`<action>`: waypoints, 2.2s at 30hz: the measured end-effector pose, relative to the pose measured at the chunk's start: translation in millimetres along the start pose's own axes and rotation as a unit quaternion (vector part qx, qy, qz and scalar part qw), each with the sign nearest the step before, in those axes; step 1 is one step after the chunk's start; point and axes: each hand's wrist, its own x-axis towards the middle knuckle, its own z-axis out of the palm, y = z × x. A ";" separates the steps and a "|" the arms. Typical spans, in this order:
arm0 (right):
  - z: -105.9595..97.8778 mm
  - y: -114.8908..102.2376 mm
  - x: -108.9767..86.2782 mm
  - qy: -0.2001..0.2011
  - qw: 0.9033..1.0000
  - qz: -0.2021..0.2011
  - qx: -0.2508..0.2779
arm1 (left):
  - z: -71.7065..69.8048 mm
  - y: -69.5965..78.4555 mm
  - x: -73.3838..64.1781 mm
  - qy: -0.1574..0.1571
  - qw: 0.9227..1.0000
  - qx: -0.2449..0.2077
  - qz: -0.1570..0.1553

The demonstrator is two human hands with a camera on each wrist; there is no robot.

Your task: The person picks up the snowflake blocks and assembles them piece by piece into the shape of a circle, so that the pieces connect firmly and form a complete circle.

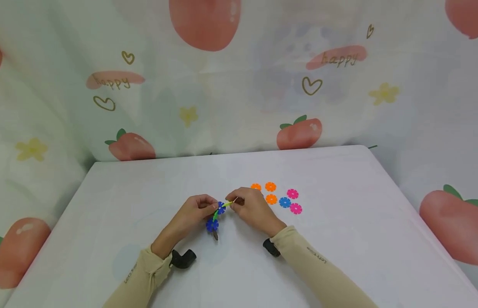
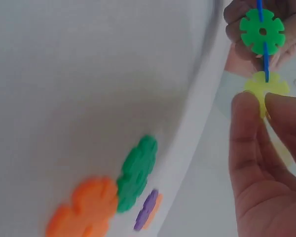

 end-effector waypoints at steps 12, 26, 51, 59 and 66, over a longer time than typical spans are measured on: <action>-34.8 16.9 -25.9 -0.009 0.999 0.042 -0.033 | -3.8 -2.8 0.5 -0.002 1.000 0.023 0.020; -58.7 30.1 -60.6 -0.080 0.987 0.058 -0.126 | -7.9 -0.7 0.4 -0.014 1.000 0.014 0.000; -50.1 33.1 -55.0 -0.013 0.991 0.127 0.033 | -4.7 -1.7 5.5 -0.048 0.998 0.012 -0.032; -35.3 25.1 -41.3 0.004 0.977 0.173 0.127 | -2.2 -1.2 5.1 -0.048 0.998 0.016 -0.035; -23.2 21.9 -28.5 0.012 0.974 0.177 0.143 | -1.5 0.2 4.7 -0.050 0.998 0.029 -0.039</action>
